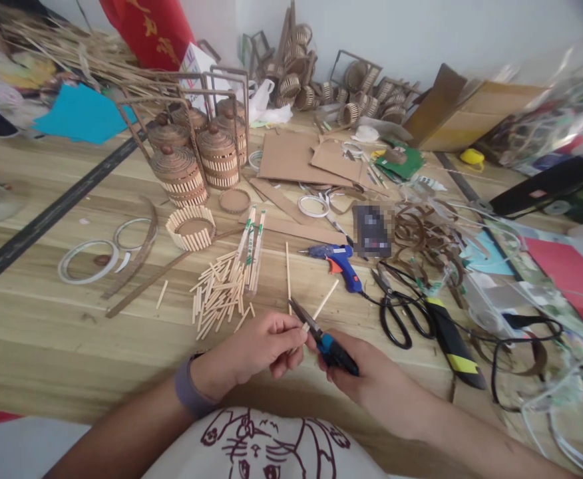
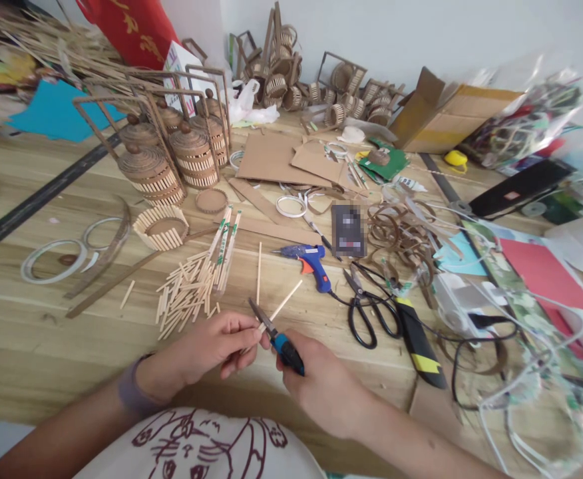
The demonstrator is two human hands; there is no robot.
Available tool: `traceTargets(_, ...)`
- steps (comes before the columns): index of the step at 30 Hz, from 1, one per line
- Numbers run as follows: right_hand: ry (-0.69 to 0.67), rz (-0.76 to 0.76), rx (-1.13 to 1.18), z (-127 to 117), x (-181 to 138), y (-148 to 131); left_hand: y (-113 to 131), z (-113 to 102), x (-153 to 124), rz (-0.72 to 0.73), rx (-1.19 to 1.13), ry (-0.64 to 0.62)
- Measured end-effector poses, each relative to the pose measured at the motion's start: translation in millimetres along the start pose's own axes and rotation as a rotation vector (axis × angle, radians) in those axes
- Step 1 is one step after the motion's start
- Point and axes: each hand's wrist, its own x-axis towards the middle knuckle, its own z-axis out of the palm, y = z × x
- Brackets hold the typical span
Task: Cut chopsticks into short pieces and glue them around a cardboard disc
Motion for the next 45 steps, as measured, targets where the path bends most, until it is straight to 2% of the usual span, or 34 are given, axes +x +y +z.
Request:
traceTargets(4,0.011,-0.053,0.06,-3,4,-2,-4,-2,2,0.053,0.011,0.031)
traceTargets(8,-0.067,-0.029,0.333,-9,1,-3,-4,-4,2,0.151,0.0,0.028)
traceTargets(10,-0.057,-0.019,0.454,-9,-3,-1,-3,-5,1,0.214,-0.037,0.038)
traceTargets(12,-0.012,-0.013,0.44,-6,-5,5,-2,-6,-1,0.277,-0.064,0.099)
traceTargets(15,0.173,-0.093,0.165,-2,-4,14,0,-9,-2,0.289,0.072,0.23)
traceTargets(19,0.622,-0.422,-0.292,-1,5,19,0,-7,0,0.2,0.513,0.315)
traceTargets(21,0.707,-0.534,-0.421,-1,13,19,-2,-6,2,0.196,0.706,0.347)
traceTargets(24,0.704,-0.572,-0.477,2,24,16,-6,-5,3,0.214,0.882,0.405)
traceTargets(29,0.811,-0.591,-0.436,7,32,12,-10,-8,4,0.244,1.0,0.443)
traceTargets(33,0.705,-0.572,-0.461,10,39,11,-14,-7,5,0.267,1.105,0.415)
traceTargets(37,0.692,-0.461,-0.533,16,47,11,-13,-4,4,0.191,1.211,0.407)
traceTargets(41,0.725,-0.428,-0.553,21,51,11,-7,-1,2,0.092,1.257,0.377)
traceTargets(45,0.752,-0.399,-0.563,27,52,12,-6,1,2,0.058,1.292,0.378)
